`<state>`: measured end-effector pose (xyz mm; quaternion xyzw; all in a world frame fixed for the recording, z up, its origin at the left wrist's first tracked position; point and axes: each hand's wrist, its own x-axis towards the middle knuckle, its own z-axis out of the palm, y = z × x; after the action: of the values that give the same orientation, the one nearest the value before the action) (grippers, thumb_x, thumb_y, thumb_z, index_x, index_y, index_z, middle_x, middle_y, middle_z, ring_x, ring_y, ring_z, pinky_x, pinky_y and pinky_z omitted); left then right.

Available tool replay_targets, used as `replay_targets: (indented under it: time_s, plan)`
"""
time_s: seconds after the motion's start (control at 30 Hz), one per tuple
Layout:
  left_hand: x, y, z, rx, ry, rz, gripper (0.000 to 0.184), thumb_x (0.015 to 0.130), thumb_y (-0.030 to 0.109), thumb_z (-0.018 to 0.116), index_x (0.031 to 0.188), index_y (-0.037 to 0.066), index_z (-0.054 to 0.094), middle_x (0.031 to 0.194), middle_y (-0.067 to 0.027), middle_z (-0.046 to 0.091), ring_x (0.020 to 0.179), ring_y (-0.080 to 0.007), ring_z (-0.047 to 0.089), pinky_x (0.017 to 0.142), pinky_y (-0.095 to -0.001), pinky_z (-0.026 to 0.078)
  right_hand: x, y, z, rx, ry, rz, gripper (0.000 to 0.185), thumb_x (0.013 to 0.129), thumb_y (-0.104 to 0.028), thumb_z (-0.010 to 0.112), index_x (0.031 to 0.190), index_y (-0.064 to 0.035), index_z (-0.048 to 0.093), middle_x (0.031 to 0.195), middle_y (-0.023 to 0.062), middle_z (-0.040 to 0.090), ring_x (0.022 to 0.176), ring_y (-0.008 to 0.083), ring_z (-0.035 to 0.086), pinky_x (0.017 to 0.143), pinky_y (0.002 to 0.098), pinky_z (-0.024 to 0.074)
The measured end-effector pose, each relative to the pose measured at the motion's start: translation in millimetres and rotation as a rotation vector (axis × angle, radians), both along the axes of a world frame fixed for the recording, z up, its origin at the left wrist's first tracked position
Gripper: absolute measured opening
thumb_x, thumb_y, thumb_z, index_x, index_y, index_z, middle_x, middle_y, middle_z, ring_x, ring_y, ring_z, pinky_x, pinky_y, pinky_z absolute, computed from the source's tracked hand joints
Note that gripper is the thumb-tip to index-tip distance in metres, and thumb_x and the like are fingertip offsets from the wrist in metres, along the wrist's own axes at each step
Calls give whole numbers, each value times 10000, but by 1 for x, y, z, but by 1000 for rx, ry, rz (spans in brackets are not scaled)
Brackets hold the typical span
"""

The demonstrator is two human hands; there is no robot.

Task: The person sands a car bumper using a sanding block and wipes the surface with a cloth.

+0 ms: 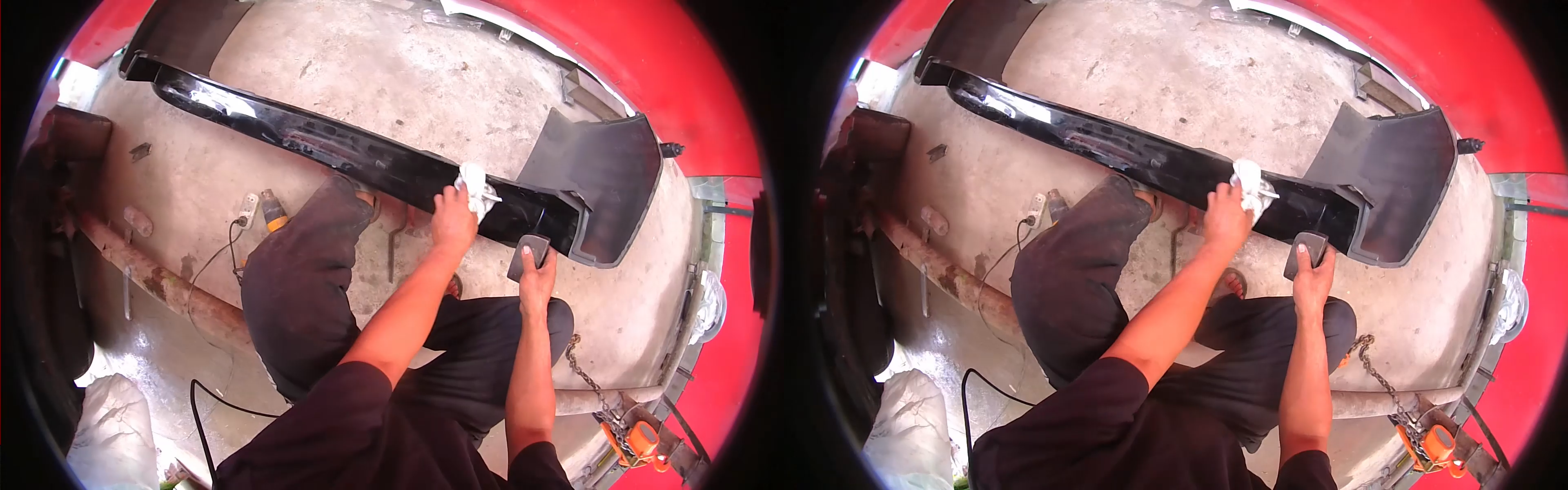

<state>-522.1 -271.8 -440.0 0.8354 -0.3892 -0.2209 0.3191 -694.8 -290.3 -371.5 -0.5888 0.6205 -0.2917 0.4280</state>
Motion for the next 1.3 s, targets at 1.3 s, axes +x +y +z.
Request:
replay_targets:
  time_s: [1.3]
  plan:
    - [6, 46, -53, -407, 205, 581, 365, 776, 76, 630, 1130, 10, 576, 1130, -202, 496, 1035, -388, 512, 904, -485, 420, 85, -29, -21, -340, 507, 557, 457, 810, -196, 731, 1209, -34, 576, 1151, 147, 604, 1108, 345, 564, 961, 411, 442]
